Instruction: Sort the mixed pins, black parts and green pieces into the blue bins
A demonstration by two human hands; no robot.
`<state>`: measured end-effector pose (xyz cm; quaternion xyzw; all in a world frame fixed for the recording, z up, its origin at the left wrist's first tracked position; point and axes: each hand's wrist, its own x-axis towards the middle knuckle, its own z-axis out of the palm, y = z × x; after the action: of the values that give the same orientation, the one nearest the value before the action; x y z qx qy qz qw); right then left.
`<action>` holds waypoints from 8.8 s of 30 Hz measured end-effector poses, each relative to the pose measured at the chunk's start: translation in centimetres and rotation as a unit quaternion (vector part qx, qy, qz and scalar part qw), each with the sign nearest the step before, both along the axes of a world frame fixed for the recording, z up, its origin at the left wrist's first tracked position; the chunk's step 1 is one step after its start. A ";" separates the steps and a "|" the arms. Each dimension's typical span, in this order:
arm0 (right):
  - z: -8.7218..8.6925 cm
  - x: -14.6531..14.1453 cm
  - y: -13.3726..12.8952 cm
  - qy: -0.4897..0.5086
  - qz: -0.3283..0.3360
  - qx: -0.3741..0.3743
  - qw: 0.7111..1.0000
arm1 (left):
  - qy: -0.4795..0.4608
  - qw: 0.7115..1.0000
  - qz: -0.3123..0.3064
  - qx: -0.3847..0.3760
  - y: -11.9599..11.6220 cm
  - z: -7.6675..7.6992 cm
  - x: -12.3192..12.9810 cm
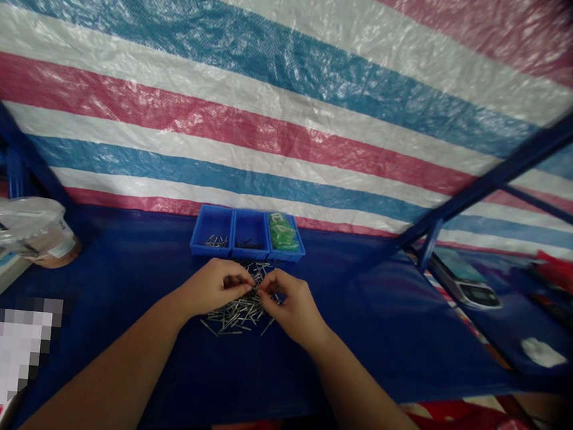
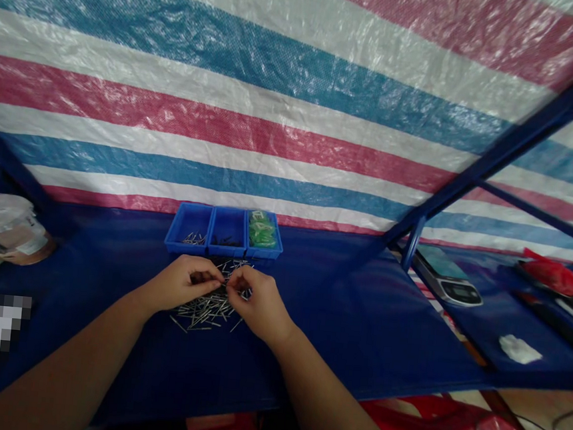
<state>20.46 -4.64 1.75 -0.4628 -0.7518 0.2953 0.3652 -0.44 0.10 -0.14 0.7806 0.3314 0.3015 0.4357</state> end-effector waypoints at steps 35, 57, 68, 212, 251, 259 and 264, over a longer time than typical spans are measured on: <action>-3.3 3.7 3.6 -0.352 -0.164 0.077 0.918 | 0.164 0.868 0.408 0.231 2.4 -0.3 -3.1; -2.7 3.3 4.8 -0.334 -0.137 0.077 0.929 | 0.078 0.911 0.301 0.269 2.3 -0.3 -2.4; -2.0 2.9 5.1 -0.426 -0.135 0.010 0.895 | 0.064 0.917 0.288 0.267 2.2 0.0 -2.3; -3.8 -3.0 7.7 0.285 -0.073 -0.149 0.944 | 0.268 0.945 0.132 0.132 1.5 -0.8 -1.3; -0.9 -3.1 5.8 -0.112 -0.103 0.151 0.977 | 0.302 0.941 0.133 0.080 1.2 -0.5 -0.9; -1.4 -3.7 7.3 -0.241 -0.203 0.168 0.934 | 0.298 0.942 0.134 0.079 1.2 -0.7 -0.9; -1.5 -3.8 7.0 -0.247 -0.211 0.178 0.929 | 0.297 0.943 0.133 0.076 1.2 -0.7 -0.9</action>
<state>16.69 2.41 0.27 -0.5965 -0.7432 -0.0513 0.2987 -1.36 1.33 -0.86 0.8146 0.5223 0.1353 0.2130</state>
